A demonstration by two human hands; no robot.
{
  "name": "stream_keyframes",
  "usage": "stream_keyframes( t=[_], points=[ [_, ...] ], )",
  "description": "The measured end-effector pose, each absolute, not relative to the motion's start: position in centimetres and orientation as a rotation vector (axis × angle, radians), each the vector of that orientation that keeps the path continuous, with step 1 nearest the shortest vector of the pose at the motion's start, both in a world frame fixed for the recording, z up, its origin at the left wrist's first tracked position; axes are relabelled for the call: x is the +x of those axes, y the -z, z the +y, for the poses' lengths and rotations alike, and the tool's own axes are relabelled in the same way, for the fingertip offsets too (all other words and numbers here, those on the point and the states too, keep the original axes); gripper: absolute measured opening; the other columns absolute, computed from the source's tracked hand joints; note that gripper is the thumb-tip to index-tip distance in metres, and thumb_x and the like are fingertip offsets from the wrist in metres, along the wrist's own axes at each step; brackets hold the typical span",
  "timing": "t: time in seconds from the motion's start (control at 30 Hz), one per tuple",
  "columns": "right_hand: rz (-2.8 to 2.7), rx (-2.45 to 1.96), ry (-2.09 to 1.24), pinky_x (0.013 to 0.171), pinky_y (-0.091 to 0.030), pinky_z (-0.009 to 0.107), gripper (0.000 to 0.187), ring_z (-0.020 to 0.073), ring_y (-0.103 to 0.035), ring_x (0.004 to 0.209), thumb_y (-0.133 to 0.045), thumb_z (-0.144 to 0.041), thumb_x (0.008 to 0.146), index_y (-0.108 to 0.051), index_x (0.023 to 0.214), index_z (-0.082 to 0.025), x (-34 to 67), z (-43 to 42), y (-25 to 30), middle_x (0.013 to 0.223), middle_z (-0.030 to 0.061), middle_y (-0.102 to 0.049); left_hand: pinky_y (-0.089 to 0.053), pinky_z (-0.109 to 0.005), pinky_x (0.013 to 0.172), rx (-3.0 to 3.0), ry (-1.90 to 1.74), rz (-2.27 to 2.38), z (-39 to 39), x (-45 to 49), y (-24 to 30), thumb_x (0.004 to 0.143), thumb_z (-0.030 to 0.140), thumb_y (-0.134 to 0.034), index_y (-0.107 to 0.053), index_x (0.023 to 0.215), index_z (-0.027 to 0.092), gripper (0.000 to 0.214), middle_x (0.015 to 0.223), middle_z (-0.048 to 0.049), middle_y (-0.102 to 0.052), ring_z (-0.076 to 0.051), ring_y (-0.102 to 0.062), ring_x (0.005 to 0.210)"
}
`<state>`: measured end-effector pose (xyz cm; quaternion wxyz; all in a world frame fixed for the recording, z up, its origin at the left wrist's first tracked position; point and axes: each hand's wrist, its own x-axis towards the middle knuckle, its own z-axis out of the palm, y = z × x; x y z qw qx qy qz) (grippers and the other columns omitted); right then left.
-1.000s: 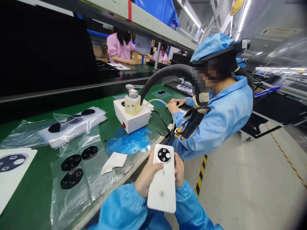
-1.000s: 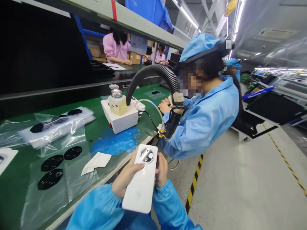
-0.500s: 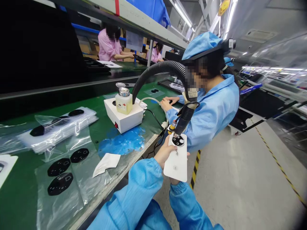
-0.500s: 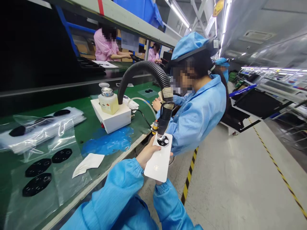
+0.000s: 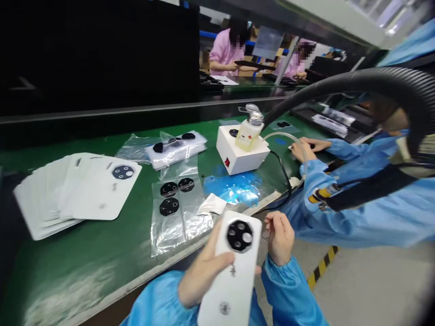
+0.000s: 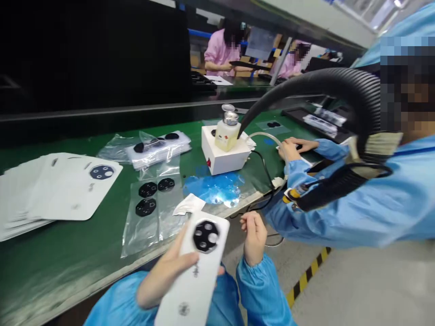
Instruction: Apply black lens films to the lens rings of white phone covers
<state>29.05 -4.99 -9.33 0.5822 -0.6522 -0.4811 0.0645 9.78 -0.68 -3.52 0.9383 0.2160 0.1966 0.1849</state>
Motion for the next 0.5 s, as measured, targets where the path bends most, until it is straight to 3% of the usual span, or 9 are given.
stream_keyframes(
  t=[0.1,0.2,0.4,0.5],
  points=[
    [-1.431,-1.476,-0.217,0.062,-0.046,0.027,0.021,0.0118,-0.054,0.068,-0.042,-0.026,0.093,-0.056,0.081,-0.017,26.9,-1.2,6.9,0.073,0.0006,-0.056,-0.056,-0.049,0.075,0.418,-0.675,0.674,-0.1,5.3,0.8,0.082,0.018,-0.062,-0.002,0.139,0.043,0.086,0.113,-0.0093,-0.066,-0.037,-0.067,0.094],
    [-1.816,-1.409,-0.289,0.076,-0.046,0.033,0.012,0.0173,-0.055,0.085,-0.05,-0.025,0.087,-0.061,0.087,-0.02,24.8,2.3,4.8,0.088,0.0042,-0.062,-0.058,-0.049,0.073,0.364,-0.848,0.772,-0.1,3.9,-1.4,0.079,0.021,-0.066,-0.011,0.137,0.046,0.084,0.113,-0.0065,-0.067,-0.037,-0.068,0.09],
    [-2.202,-1.398,-0.256,0.084,-0.041,0.046,0.021,0.0281,-0.048,0.102,-0.05,-0.024,0.084,-0.061,0.102,-0.02,22.8,5.8,4.7,0.111,0.0108,-0.06,-0.059,-0.048,0.072,0.269,-0.905,0.658,-0.8,3.9,-2.5,0.073,0.021,-0.072,-0.018,0.139,0.042,0.088,0.11,-0.0065,-0.069,-0.036,-0.069,0.086],
    [-2.286,-1.423,-0.211,0.084,-0.041,0.046,0.022,0.0284,-0.048,0.105,-0.047,-0.024,0.086,-0.061,0.102,-0.021,22.7,6.1,5.1,0.112,0.0109,-0.059,-0.059,-0.049,0.071,0.267,-0.873,0.604,-0.7,3.3,-2.5,0.075,0.021,-0.07,-0.01,0.141,0.042,0.091,0.109,-0.0086,-0.07,-0.038,-0.068,0.088]
  ],
)
